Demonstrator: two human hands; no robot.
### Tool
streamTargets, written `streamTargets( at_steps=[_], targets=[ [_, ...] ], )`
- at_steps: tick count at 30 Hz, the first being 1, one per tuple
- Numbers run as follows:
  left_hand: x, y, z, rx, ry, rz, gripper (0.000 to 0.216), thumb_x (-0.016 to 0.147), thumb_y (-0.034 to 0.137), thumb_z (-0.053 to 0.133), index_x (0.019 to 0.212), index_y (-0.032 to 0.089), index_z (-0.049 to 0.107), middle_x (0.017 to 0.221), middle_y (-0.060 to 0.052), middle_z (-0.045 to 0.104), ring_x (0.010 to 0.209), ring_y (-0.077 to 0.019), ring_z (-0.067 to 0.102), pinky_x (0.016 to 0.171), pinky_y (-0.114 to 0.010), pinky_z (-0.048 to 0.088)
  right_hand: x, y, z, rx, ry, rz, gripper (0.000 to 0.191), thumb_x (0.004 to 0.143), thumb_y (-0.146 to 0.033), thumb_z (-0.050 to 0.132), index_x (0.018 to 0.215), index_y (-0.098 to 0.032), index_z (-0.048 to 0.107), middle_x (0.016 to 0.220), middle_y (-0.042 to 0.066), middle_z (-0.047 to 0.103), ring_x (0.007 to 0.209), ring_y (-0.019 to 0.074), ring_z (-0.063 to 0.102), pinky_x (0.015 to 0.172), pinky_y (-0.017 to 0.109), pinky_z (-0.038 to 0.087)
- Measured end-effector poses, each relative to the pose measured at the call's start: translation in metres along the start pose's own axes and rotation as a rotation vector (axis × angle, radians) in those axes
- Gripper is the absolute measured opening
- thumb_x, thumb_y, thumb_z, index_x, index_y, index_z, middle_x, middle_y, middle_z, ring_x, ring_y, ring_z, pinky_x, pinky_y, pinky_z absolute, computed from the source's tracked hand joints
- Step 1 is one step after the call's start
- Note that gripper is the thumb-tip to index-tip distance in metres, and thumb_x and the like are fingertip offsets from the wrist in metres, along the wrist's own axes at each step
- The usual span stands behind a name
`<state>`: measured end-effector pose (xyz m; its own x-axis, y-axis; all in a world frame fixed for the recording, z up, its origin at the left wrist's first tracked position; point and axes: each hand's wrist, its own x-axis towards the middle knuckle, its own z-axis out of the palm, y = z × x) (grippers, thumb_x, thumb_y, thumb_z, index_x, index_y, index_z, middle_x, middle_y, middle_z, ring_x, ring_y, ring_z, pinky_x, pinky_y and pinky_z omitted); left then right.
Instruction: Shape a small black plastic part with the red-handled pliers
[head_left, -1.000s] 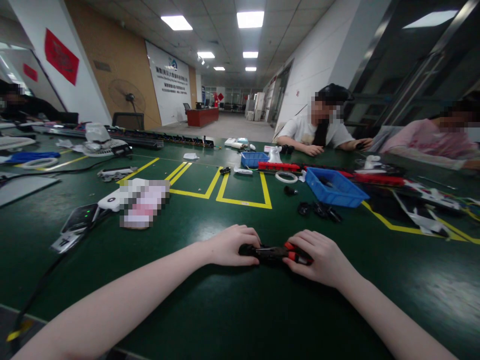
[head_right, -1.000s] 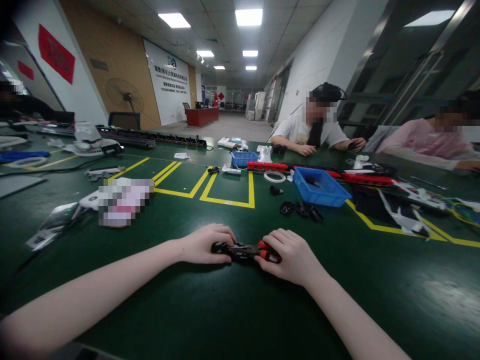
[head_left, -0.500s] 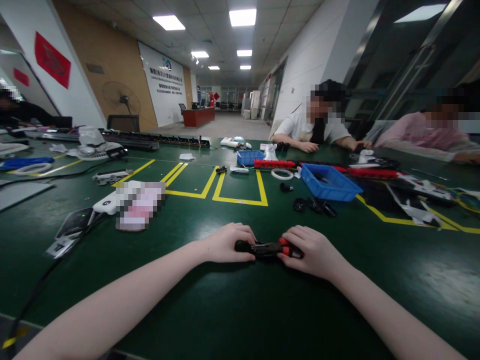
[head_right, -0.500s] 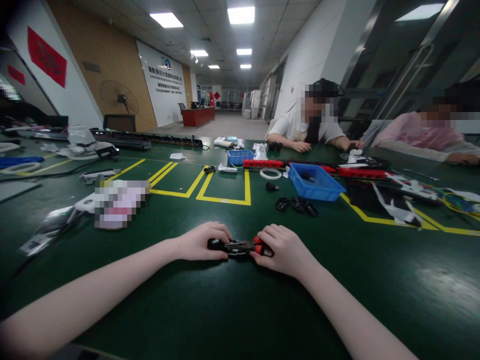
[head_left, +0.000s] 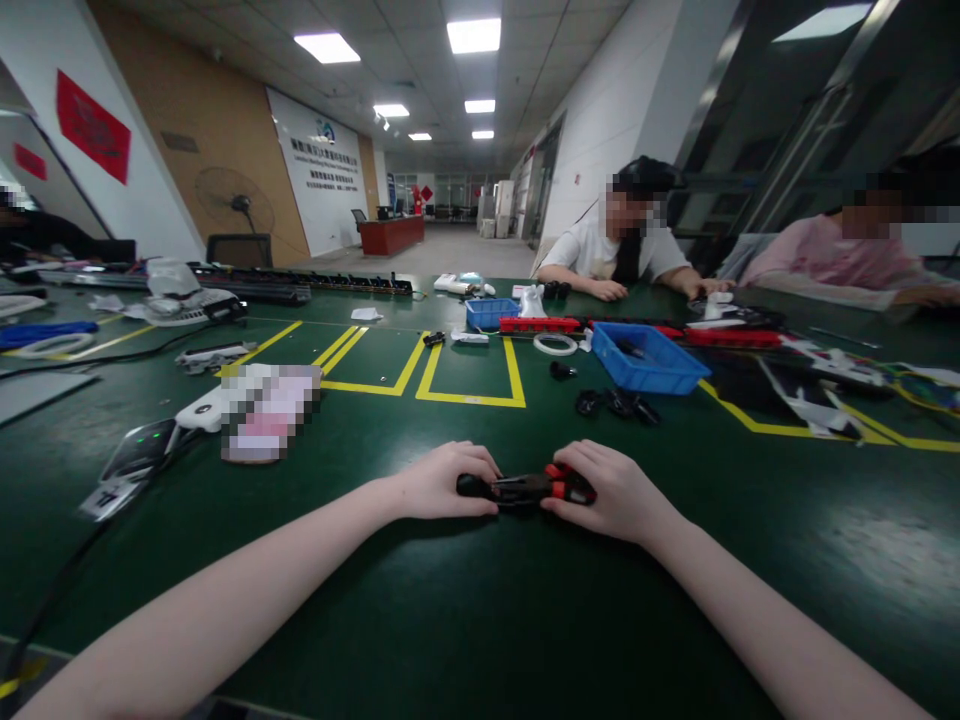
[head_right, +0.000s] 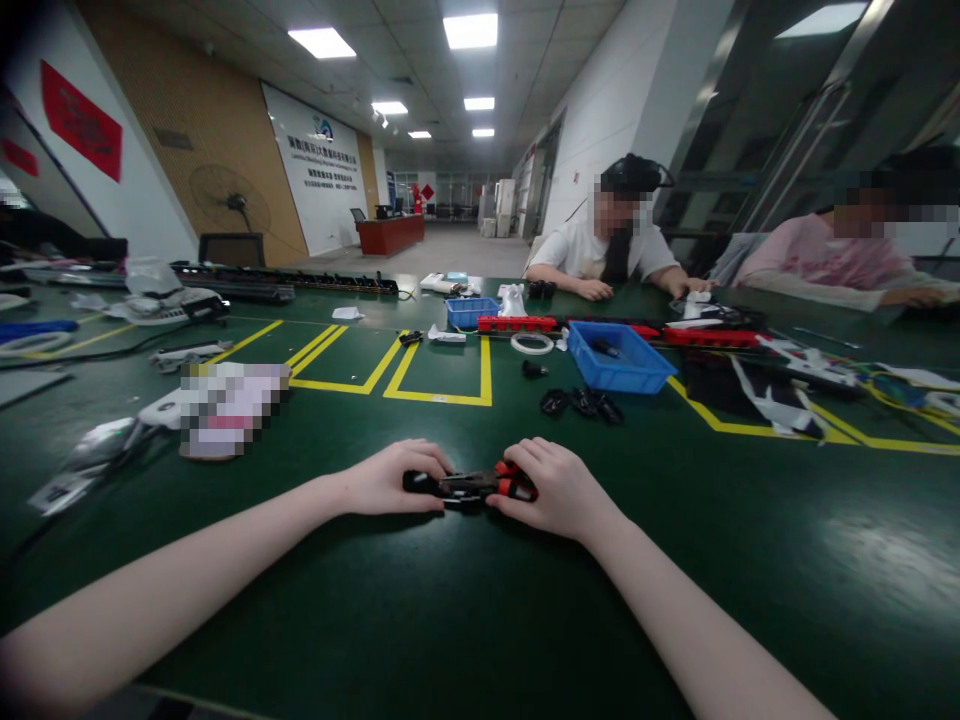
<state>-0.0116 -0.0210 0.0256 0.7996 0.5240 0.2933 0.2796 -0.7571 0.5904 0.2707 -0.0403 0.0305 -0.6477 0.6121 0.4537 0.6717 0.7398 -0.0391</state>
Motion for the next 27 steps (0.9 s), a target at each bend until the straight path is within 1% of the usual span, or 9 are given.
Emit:
streamTargets(
  at_steps=[3,6,10,13,16,21,27],
  targets=[
    [-0.0001,0.0011,0.0,-0.007,0.0,-0.014,0.017,0.083,0.029,0.075,0.094,0.017,0.069,0.111,-0.007,0.068,0.101,-0.0212,0.064,0.091,-0.034,0.047,-0.0006,0.0003,-0.0009,-0.01,0.038,-0.009,0.036,0.079,-0.048,0.07,0.097,-0.018,0.061,0.089,0.009,0.068,0.077,0.0218,0.064,0.068,0.034,0.052],
    [-0.0002,0.0013,0.0003,-0.016,0.009,-0.005,0.017,0.083,0.03,0.074,0.092,0.016,0.069,0.109,-0.008,0.068,0.1,-0.0205,0.064,0.09,-0.033,0.047,-0.001,0.0002,-0.002,-0.065,0.082,-0.043,0.036,0.081,-0.048,0.069,0.1,-0.018,0.062,0.092,0.01,0.069,0.082,0.0236,0.064,0.072,0.036,0.052],
    [-0.0011,0.0014,0.0002,-0.011,0.013,-0.011,0.017,0.085,0.031,0.072,0.091,0.016,0.069,0.109,-0.008,0.067,0.1,-0.0201,0.063,0.09,-0.033,0.048,-0.0011,-0.0004,-0.0046,-0.159,0.143,-0.083,0.036,0.083,-0.047,0.066,0.104,-0.017,0.064,0.1,0.013,0.07,0.093,0.0276,0.065,0.082,0.042,0.052],
    [-0.0017,0.0023,-0.0003,-0.005,0.015,-0.013,0.011,0.088,0.025,0.066,0.092,0.016,0.07,0.11,-0.008,0.067,0.101,-0.0196,0.063,0.092,-0.032,0.047,-0.0014,-0.0001,-0.0059,-0.19,0.187,-0.087,0.036,0.084,-0.045,0.065,0.106,-0.017,0.065,0.103,0.014,0.07,0.098,0.029,0.064,0.088,0.045,0.05],
    [-0.0018,0.0031,-0.0005,-0.01,0.014,0.004,0.01,0.092,0.02,0.06,0.092,0.015,0.069,0.108,-0.007,0.067,0.101,-0.0189,0.063,0.093,-0.031,0.046,-0.0018,0.0003,-0.0054,-0.176,0.181,-0.084,0.035,0.085,-0.045,0.065,0.106,-0.016,0.064,0.101,0.013,0.07,0.096,0.0274,0.065,0.086,0.042,0.051],
    [-0.0022,0.0018,0.0013,-0.012,0.023,0.028,0.014,0.095,0.024,0.059,0.094,0.015,0.069,0.106,-0.008,0.067,0.098,-0.0177,0.063,0.091,-0.03,0.046,-0.0007,-0.0028,-0.0022,-0.159,0.159,-0.096,0.035,0.085,-0.044,0.065,0.105,-0.016,0.064,0.1,0.013,0.07,0.094,0.0271,0.065,0.082,0.041,0.052],
    [-0.0035,0.0031,0.0019,0.022,0.019,0.013,0.015,0.095,0.026,0.058,0.096,0.015,0.069,0.106,-0.008,0.067,0.098,-0.018,0.063,0.091,-0.03,0.046,0.0005,-0.0073,-0.0016,-0.126,0.151,-0.094,0.034,0.085,-0.044,0.065,0.104,-0.016,0.064,0.099,0.013,0.071,0.092,0.0261,0.066,0.08,0.04,0.052]
  ],
)
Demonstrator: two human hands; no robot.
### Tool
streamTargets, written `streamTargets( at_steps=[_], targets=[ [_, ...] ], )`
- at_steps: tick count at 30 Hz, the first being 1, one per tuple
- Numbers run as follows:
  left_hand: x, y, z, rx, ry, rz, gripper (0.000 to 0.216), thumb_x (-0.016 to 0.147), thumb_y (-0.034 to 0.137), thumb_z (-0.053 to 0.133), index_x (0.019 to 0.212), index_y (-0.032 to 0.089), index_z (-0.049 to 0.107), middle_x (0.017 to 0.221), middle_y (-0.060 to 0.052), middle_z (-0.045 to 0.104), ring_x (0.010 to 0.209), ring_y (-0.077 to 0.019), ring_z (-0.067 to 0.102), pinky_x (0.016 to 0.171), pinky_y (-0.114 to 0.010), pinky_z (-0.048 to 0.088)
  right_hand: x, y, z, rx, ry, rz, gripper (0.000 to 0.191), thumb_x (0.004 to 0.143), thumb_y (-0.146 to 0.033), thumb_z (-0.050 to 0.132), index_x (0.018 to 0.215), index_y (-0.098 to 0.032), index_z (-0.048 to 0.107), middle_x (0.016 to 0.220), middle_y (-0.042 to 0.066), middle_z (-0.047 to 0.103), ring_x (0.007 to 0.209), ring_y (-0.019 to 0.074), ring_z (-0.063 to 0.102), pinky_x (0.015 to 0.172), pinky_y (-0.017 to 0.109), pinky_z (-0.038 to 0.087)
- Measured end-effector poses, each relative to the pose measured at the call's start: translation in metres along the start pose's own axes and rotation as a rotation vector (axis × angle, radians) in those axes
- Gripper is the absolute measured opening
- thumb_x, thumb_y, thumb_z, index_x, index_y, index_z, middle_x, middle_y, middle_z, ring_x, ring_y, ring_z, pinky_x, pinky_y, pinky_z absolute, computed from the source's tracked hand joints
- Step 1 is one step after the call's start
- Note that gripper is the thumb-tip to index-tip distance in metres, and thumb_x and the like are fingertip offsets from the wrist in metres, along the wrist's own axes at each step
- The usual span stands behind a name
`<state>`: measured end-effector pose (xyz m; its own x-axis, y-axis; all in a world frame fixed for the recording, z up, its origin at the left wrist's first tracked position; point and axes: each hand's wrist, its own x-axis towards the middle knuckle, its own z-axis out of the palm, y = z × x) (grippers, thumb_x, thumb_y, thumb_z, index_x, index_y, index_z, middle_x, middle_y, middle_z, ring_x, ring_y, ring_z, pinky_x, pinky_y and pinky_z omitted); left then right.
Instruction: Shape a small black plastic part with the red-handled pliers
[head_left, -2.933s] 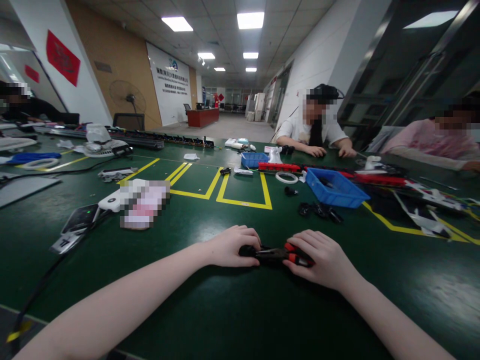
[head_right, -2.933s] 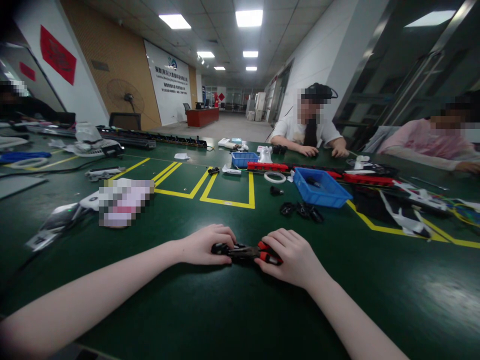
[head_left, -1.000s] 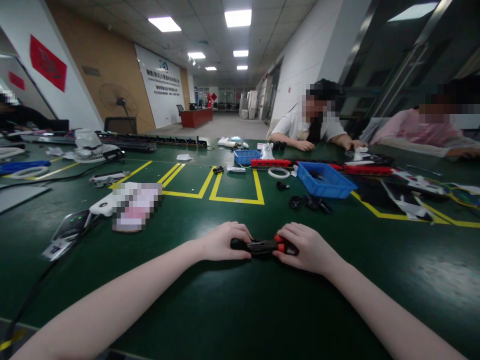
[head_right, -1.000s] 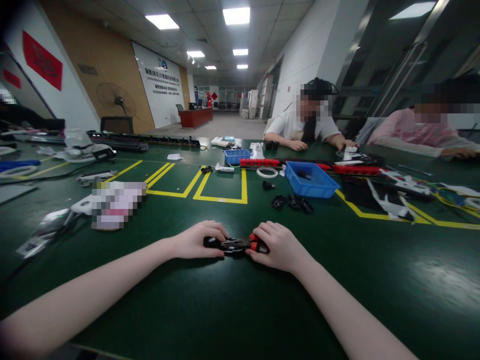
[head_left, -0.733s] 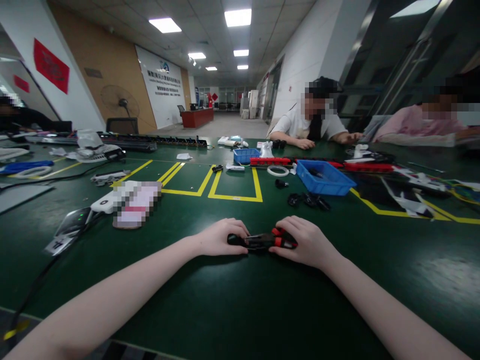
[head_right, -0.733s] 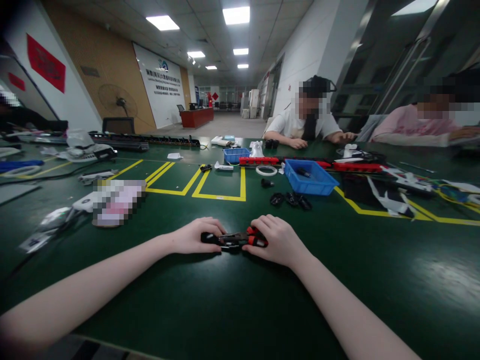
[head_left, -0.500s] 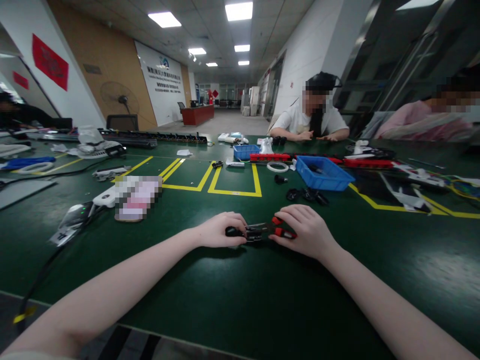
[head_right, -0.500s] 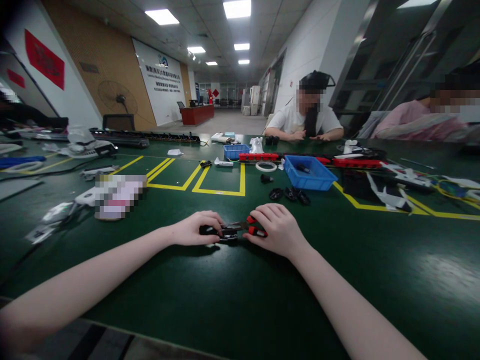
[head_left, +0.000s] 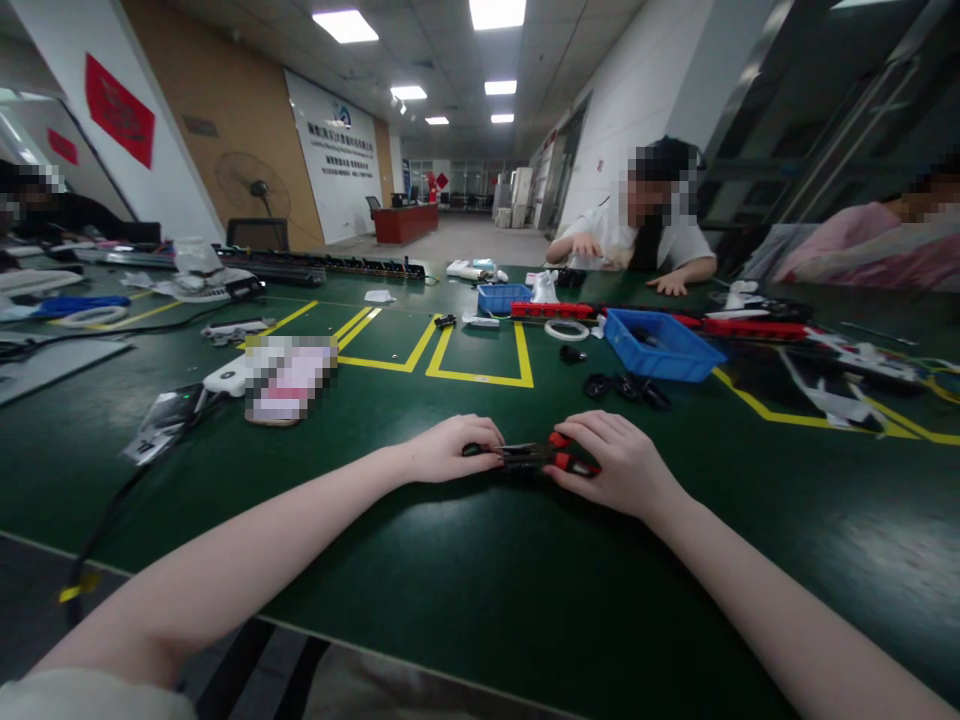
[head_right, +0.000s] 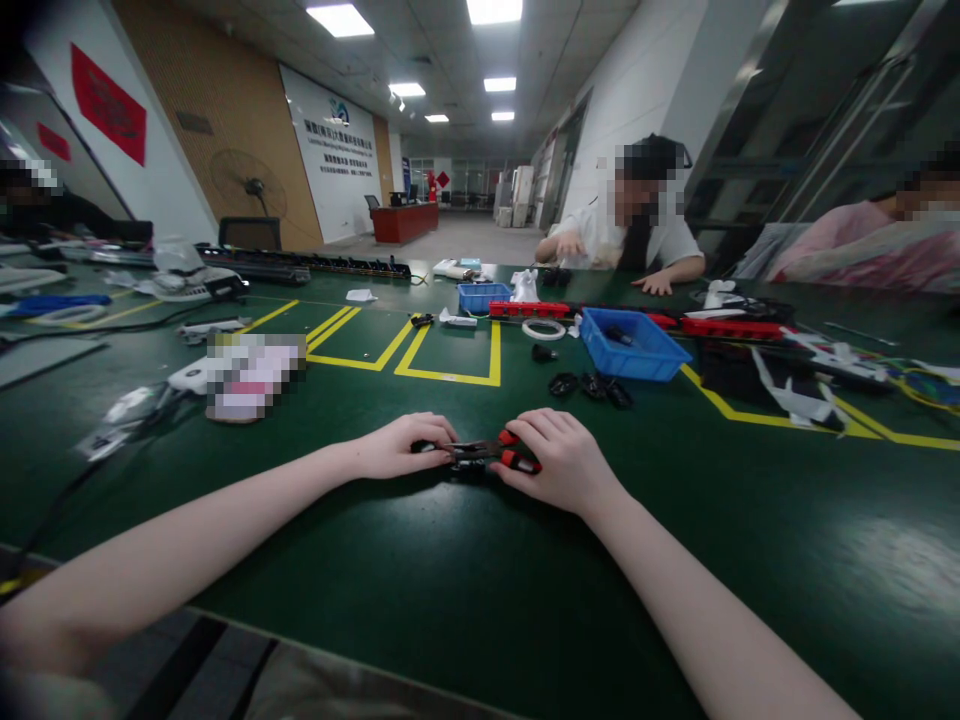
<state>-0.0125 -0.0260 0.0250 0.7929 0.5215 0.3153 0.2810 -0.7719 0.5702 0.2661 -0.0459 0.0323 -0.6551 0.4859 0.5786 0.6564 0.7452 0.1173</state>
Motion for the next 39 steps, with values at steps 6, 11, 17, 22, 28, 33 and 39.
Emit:
streamTargets(
  at_steps=[6,11,17,22,28,33,39],
  targets=[
    [-0.0004,0.0009,-0.0013,-0.006,-0.007,-0.004,0.01,0.09,0.016,0.059,0.093,0.015,0.068,0.109,-0.008,0.066,0.102,-0.0197,0.062,0.094,-0.032,0.046,-0.001,0.0016,-0.001,0.007,0.0,0.016,0.034,0.084,-0.044,0.065,0.104,-0.015,0.065,0.099,0.014,0.071,0.092,0.0266,0.066,0.078,0.04,0.053],
    [0.0012,-0.0004,-0.0014,-0.083,-0.005,-0.038,0.01,0.09,0.018,0.06,0.09,0.015,0.069,0.108,-0.008,0.066,0.101,-0.0191,0.063,0.095,-0.033,0.047,-0.0002,0.0013,0.0015,0.022,-0.027,0.015,0.034,0.084,-0.044,0.065,0.104,-0.017,0.066,0.099,0.013,0.071,0.091,0.0267,0.066,0.078,0.041,0.053],
    [0.0011,-0.0022,-0.0007,-0.098,-0.003,-0.041,0.01,0.091,0.018,0.06,0.092,0.015,0.069,0.109,-0.008,0.067,0.102,-0.0194,0.063,0.096,-0.034,0.047,-0.0001,0.0011,0.0028,0.017,-0.051,0.016,0.032,0.085,-0.046,0.063,0.098,-0.017,0.065,0.094,0.011,0.071,0.084,0.0238,0.065,0.072,0.036,0.051],
    [0.0012,-0.0022,0.0001,-0.101,0.005,-0.045,0.011,0.091,0.019,0.059,0.09,0.015,0.069,0.109,-0.009,0.067,0.101,-0.0192,0.063,0.095,-0.034,0.047,0.0002,0.0011,0.0007,0.026,-0.08,0.037,0.028,0.085,-0.045,0.063,0.092,-0.018,0.065,0.087,0.009,0.07,0.075,0.0206,0.064,0.067,0.033,0.049],
    [0.0015,0.0,-0.0014,-0.1,0.0,-0.046,0.011,0.088,0.016,0.059,0.09,0.015,0.069,0.11,-0.009,0.067,0.103,-0.0204,0.063,0.097,-0.036,0.047,0.0005,0.0004,-0.0005,0.018,-0.078,0.054,0.028,0.084,-0.046,0.064,0.091,-0.019,0.065,0.087,0.008,0.07,0.075,0.0207,0.064,0.066,0.033,0.048],
    [0.0001,-0.0013,-0.0017,-0.07,-0.019,-0.034,0.012,0.083,0.02,0.068,0.094,0.016,0.069,0.112,-0.008,0.065,0.103,-0.0212,0.063,0.096,-0.035,0.046,-0.0008,0.0029,-0.0026,0.012,-0.059,0.056,0.03,0.085,-0.045,0.063,0.097,-0.017,0.064,0.094,0.01,0.071,0.084,0.0232,0.066,0.071,0.036,0.05],
    [-0.001,-0.0025,-0.0004,-0.034,-0.003,-0.022,0.016,0.082,0.023,0.072,0.096,0.017,0.068,0.112,-0.007,0.065,0.105,-0.0206,0.062,0.095,-0.033,0.046,-0.0011,0.0034,-0.0051,0.057,-0.05,0.077,0.03,0.084,-0.045,0.065,0.096,-0.018,0.063,0.093,0.01,0.071,0.083,0.0227,0.067,0.07,0.035,0.051]
  ],
)
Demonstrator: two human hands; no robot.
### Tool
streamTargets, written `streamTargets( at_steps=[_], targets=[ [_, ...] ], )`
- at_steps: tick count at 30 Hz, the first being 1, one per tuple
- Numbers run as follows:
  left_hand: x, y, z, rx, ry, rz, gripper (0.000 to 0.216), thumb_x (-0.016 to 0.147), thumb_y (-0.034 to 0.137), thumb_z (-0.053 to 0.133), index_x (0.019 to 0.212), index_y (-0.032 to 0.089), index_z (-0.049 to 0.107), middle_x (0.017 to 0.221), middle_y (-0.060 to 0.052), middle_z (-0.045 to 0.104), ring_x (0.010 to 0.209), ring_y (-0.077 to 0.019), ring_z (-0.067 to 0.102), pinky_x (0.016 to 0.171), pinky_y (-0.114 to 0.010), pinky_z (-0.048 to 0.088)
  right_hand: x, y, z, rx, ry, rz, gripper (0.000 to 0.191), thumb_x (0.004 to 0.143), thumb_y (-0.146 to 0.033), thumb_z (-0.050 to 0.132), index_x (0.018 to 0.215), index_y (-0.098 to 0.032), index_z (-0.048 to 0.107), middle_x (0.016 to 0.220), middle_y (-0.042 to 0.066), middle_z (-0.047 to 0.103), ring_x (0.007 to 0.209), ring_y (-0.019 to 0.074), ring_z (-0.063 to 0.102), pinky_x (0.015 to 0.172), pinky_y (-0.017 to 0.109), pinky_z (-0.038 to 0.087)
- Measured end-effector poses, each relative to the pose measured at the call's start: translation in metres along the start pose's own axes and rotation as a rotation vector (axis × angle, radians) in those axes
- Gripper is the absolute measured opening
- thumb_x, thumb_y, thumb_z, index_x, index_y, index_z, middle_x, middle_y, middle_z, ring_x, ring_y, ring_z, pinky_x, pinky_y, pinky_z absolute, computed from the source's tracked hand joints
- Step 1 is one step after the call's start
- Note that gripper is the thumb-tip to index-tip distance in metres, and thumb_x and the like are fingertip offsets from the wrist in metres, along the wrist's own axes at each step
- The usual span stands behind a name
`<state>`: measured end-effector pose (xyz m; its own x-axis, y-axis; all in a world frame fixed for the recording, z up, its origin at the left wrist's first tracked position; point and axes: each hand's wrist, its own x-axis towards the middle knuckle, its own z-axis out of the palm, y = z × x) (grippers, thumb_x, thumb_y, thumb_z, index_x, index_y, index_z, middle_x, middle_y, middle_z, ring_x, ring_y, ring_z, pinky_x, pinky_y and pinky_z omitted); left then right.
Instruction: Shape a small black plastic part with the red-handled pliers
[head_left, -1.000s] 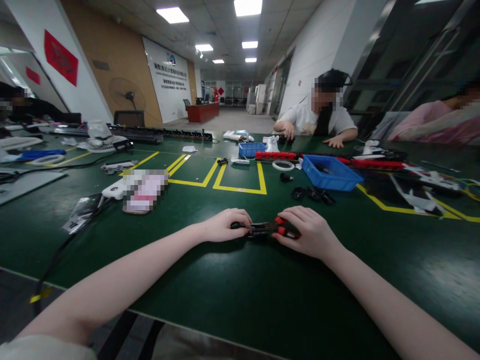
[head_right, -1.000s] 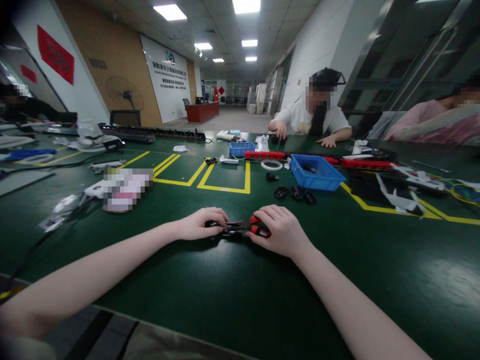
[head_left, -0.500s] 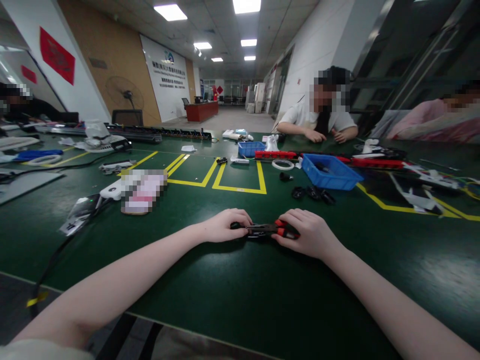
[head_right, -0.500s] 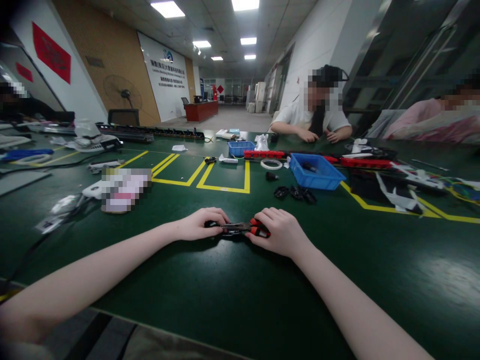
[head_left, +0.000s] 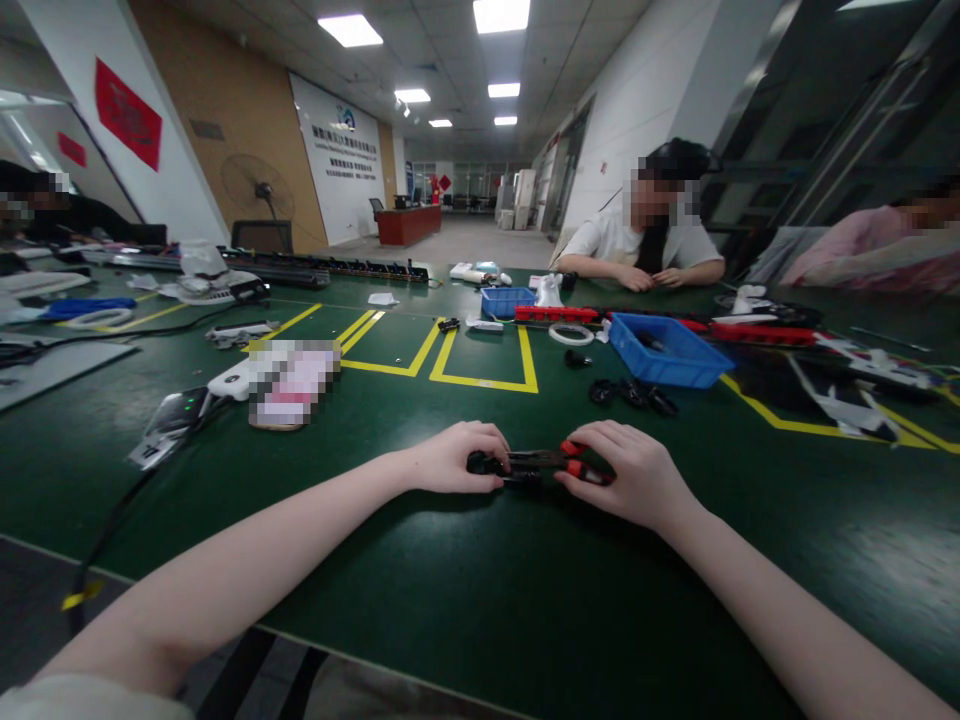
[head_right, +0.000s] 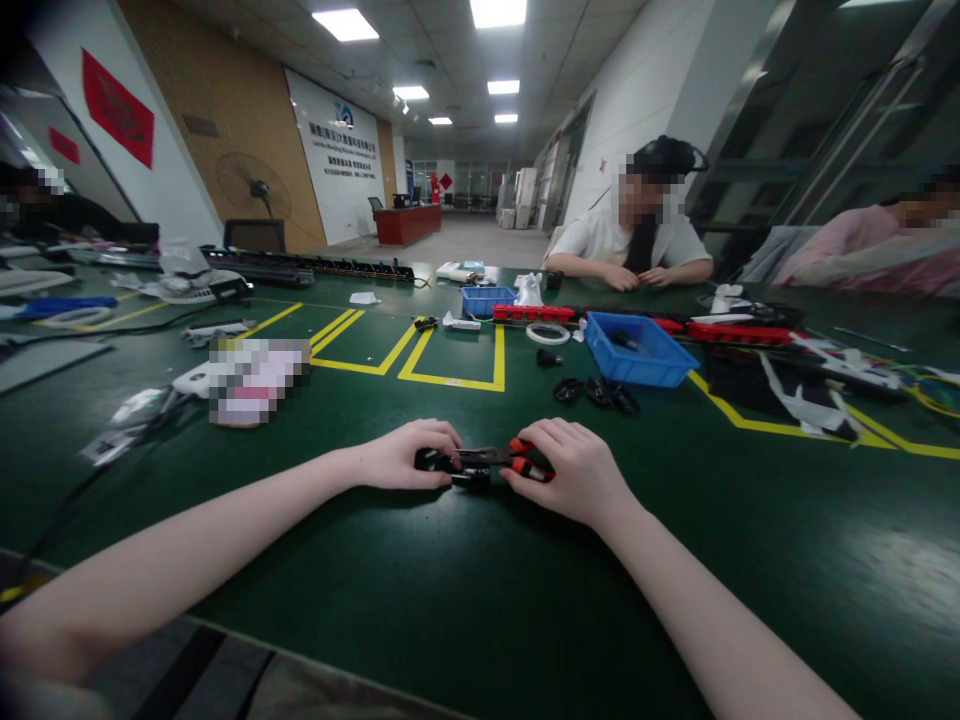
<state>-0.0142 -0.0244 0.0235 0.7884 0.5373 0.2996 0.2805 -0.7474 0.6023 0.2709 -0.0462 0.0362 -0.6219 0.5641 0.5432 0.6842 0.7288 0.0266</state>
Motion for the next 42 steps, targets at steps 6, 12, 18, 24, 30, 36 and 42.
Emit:
streamTargets(
  at_steps=[6,12,18,24,30,36,42],
  targets=[
    [0.0,-0.0001,0.0,0.008,0.007,0.008,0.017,0.082,0.024,0.072,0.097,0.016,0.068,0.111,-0.008,0.066,0.104,-0.0211,0.062,0.093,-0.033,0.046,0.0004,-0.0025,0.0035,-0.02,-0.016,-0.039,0.03,0.084,-0.044,0.065,0.097,-0.017,0.065,0.094,0.01,0.071,0.084,0.0231,0.067,0.072,0.035,0.051],
    [0.0001,-0.001,0.0007,0.02,0.029,0.04,0.019,0.083,0.025,0.072,0.098,0.015,0.068,0.11,-0.008,0.066,0.101,-0.0204,0.063,0.092,-0.033,0.046,0.0013,-0.0043,0.0047,-0.05,-0.036,-0.035,0.032,0.084,-0.047,0.065,0.094,-0.016,0.065,0.091,0.01,0.07,0.08,0.0219,0.065,0.069,0.034,0.049],
    [0.0011,-0.0018,0.0006,0.016,0.016,0.021,0.018,0.083,0.025,0.072,0.098,0.016,0.068,0.113,-0.009,0.066,0.104,-0.0217,0.063,0.093,-0.034,0.046,0.0023,-0.0067,0.0063,-0.103,-0.044,-0.076,0.032,0.085,-0.046,0.063,0.094,-0.015,0.065,0.089,0.01,0.069,0.077,0.0216,0.064,0.068,0.034,0.048],
    [0.0008,-0.001,0.0006,0.006,0.032,0.002,0.016,0.083,0.023,0.073,0.096,0.015,0.068,0.111,-0.009,0.066,0.103,-0.0216,0.063,0.091,-0.033,0.046,0.0032,-0.0065,0.0035,-0.09,-0.065,-0.087,0.03,0.085,-0.044,0.063,0.093,-0.015,0.065,0.086,0.01,0.069,0.075,0.0207,0.064,0.067,0.033,0.048],
    [0.0007,-0.0032,0.0017,0.002,0.029,0.031,0.016,0.084,0.025,0.072,0.097,0.015,0.068,0.11,-0.008,0.065,0.103,-0.021,0.063,0.092,-0.033,0.047,0.0043,-0.0025,0.0005,-0.062,-0.092,-0.075,0.028,0.085,-0.044,0.063,0.092,-0.016,0.065,0.087,0.009,0.07,0.075,0.0199,0.064,0.067,0.032,0.049],
    [-0.0002,-0.0033,0.0032,0.041,0.036,0.028,0.017,0.084,0.027,0.071,0.097,0.016,0.069,0.117,-0.009,0.06,0.103,-0.0214,0.062,0.093,-0.035,0.049,0.0025,-0.0024,0.0003,-0.062,-0.107,-0.05,0.03,0.084,-0.045,0.064,0.093,-0.016,0.064,0.088,0.008,0.07,0.075,0.0201,0.064,0.066,0.032,0.049],
    [-0.0017,-0.0015,0.0025,0.063,0.035,0.018,0.017,0.085,0.028,0.07,0.098,0.016,0.069,0.117,-0.009,0.059,0.102,-0.0208,0.062,0.092,-0.034,0.05,0.0025,-0.0022,-0.0012,-0.065,-0.096,-0.047,0.03,0.085,-0.046,0.063,0.092,-0.016,0.064,0.086,0.008,0.07,0.074,0.0206,0.064,0.065,0.033,0.048]
  ],
)
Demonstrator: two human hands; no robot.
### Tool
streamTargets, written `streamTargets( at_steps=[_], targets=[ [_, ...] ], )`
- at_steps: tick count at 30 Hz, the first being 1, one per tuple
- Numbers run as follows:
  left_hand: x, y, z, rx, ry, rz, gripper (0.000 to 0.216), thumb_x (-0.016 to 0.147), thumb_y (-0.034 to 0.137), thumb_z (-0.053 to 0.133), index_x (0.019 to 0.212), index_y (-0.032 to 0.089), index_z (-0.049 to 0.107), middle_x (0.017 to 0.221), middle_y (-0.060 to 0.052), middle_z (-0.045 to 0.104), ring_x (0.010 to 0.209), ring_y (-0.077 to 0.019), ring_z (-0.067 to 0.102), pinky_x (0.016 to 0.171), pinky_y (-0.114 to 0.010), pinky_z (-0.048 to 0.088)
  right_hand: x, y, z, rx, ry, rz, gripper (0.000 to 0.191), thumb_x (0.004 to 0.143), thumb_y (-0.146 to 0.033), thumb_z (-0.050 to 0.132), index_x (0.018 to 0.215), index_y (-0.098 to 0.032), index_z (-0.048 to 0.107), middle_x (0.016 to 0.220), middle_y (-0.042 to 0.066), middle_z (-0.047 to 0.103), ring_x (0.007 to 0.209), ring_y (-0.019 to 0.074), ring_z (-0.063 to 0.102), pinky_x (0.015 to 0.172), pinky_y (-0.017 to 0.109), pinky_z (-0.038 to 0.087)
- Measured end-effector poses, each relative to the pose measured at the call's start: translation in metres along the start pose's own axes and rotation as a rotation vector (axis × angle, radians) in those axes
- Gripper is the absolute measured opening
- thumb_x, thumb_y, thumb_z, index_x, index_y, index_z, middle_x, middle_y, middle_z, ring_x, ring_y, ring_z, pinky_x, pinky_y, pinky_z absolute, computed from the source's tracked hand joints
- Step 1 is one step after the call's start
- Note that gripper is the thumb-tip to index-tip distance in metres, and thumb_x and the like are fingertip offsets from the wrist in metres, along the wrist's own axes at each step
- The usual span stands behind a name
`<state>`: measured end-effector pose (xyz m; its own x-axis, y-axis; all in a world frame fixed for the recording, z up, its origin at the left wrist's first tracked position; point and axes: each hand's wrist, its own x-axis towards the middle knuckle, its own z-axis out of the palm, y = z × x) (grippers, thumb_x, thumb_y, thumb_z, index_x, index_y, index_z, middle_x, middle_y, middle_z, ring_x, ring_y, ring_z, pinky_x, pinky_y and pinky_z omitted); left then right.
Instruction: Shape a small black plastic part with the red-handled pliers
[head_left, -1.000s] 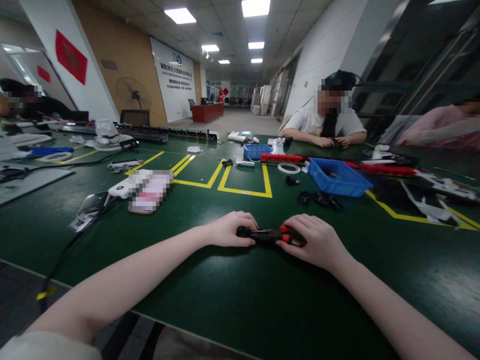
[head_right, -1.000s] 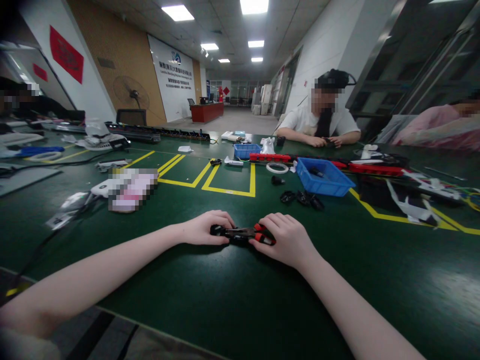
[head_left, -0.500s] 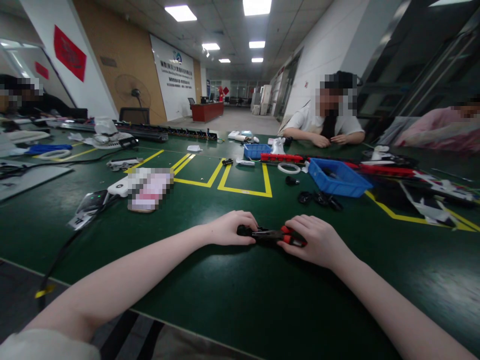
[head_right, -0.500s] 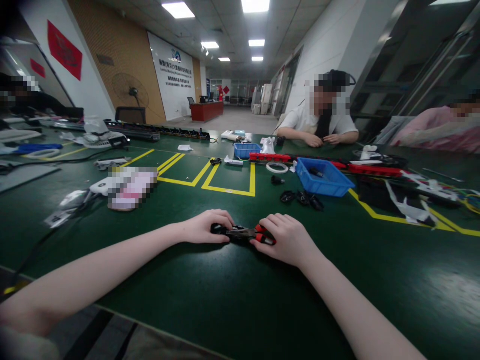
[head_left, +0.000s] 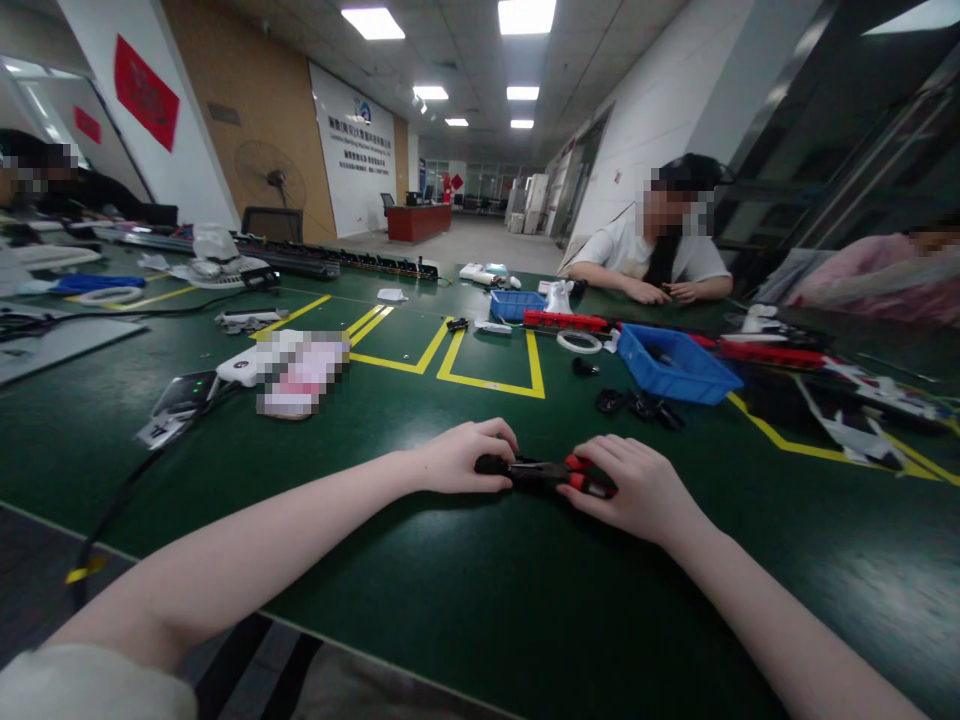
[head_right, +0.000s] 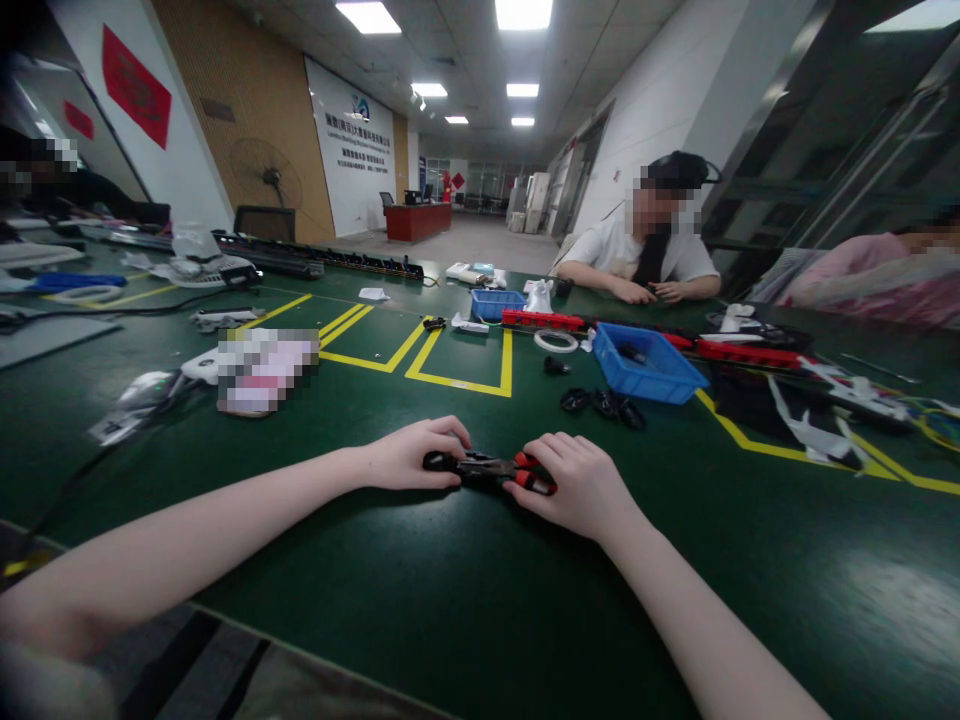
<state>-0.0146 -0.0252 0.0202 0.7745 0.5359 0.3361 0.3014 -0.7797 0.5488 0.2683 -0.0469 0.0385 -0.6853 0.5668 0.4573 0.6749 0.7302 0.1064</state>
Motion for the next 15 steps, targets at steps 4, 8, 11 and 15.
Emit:
streamTargets(
  at_steps=[4,8,11,15],
  targets=[
    [0.0001,0.0005,0.0,0.011,0.013,0.012,0.017,0.085,0.027,0.07,0.097,0.015,0.069,0.114,-0.009,0.06,0.099,-0.0203,0.063,0.089,-0.033,0.05,0.0011,-0.0004,0.0009,0.019,-0.015,0.011,0.028,0.085,-0.044,0.064,0.09,-0.017,0.063,0.085,0.007,0.07,0.073,0.0202,0.064,0.065,0.033,0.048],
    [0.0009,0.0006,-0.0005,0.007,0.011,0.013,0.016,0.086,0.026,0.07,0.097,0.015,0.068,0.113,-0.009,0.061,0.099,-0.0204,0.063,0.088,-0.032,0.05,0.0015,-0.0015,-0.0007,0.04,-0.039,0.03,0.027,0.085,-0.044,0.064,0.091,-0.018,0.063,0.085,0.007,0.07,0.073,0.0196,0.064,0.065,0.032,0.049],
    [0.001,0.0002,-0.0013,-0.004,0.004,0.011,0.016,0.086,0.025,0.069,0.098,0.015,0.068,0.114,-0.009,0.062,0.101,-0.0205,0.063,0.089,-0.032,0.05,0.0011,-0.0021,-0.0012,0.04,-0.052,0.041,0.027,0.086,-0.044,0.063,0.092,-0.017,0.063,0.085,0.007,0.069,0.073,0.0195,0.064,0.065,0.032,0.049],
    [0.0008,-0.0001,-0.0021,-0.03,0.0,0.007,0.017,0.086,0.024,0.069,0.1,0.015,0.068,0.113,-0.009,0.061,0.101,-0.0204,0.063,0.089,-0.032,0.05,0.0005,-0.0038,0.0007,0.034,-0.045,0.061,0.028,0.086,-0.046,0.061,0.09,-0.019,0.063,0.082,0.007,0.069,0.071,0.0197,0.063,0.064,0.032,0.049]
  ],
)
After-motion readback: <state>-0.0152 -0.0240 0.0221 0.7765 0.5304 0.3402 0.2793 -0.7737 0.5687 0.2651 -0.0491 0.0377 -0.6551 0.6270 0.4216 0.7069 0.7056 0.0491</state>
